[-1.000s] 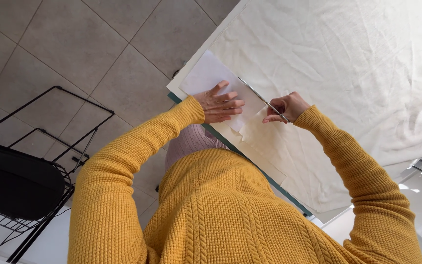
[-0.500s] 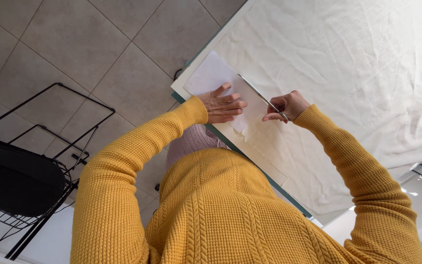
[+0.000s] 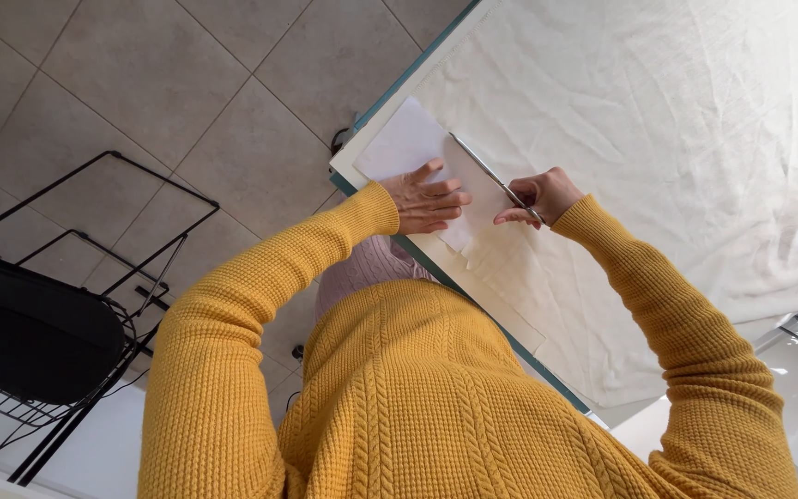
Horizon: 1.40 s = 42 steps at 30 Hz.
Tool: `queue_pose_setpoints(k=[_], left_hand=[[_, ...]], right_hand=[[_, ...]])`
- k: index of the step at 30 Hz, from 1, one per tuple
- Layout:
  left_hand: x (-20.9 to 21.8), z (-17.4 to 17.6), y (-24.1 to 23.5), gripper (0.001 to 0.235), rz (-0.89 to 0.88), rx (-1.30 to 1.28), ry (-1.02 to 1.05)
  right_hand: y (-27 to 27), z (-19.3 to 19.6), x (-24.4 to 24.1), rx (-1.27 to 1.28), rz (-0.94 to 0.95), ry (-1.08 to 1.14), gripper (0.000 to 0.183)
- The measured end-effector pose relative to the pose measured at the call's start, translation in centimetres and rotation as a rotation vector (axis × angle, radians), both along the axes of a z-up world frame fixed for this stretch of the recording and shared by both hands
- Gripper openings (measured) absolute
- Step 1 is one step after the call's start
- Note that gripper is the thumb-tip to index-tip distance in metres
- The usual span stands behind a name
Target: The person places a paper template on a large piece of white fabric laid out on a table. They then use scissors to cut the fabric along the edges of the template, creating a rectangular piece.
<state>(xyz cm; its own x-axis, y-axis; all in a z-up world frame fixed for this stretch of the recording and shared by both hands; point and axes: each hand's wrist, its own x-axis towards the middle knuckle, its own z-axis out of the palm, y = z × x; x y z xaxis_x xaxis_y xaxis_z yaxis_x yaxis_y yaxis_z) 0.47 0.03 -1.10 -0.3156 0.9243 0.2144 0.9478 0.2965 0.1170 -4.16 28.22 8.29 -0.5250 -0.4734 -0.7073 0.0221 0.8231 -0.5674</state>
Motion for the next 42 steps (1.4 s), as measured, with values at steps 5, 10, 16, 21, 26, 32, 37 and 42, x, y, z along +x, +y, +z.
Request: queue_pose_setpoints(k=[5,10,16,21,26,32,37,42], left_hand=[[0.2,-0.6,0.0,0.032,-0.01,-0.005,-0.009],[0.1,-0.4,0.1,0.034,-0.005,0.034,-0.01],[-0.1,0.2,0.0,0.036,-0.008,0.031,0.001],[0.1,-0.4,0.0,0.035,0.0,0.045,-0.031],[0.1,-0.1,0.0,0.033,-0.019,0.025,-0.043],[0.2,-0.3,0.1,0.035,-0.018,0.017,-0.056],[0.4,-0.3,0.1,0.039,-0.017,0.006,-0.071],[0.4,-0.3,0.2,0.039,-0.011,0.009,-0.073]], right_hand=[[-0.9,-0.4,-0.5,0.004,0.028,0.018,0.056],[-1.5,0.1,-0.6,0.013,0.004,0.043,0.053],[-1.5,0.0,-1.0,-0.034,0.002,0.03,0.049],[-2.1,-0.5,-1.6,-0.059,0.046,0.057,0.055],[-2.5,-1.1,-1.6,-0.056,0.045,0.074,0.056],[-2.8,-0.5,-2.2,-0.04,0.06,0.096,0.051],[-3.5,-1.0,-3.0,-0.065,0.127,0.127,0.053],[-4.3,-0.8,-3.3,-0.067,0.098,0.108,0.051]])
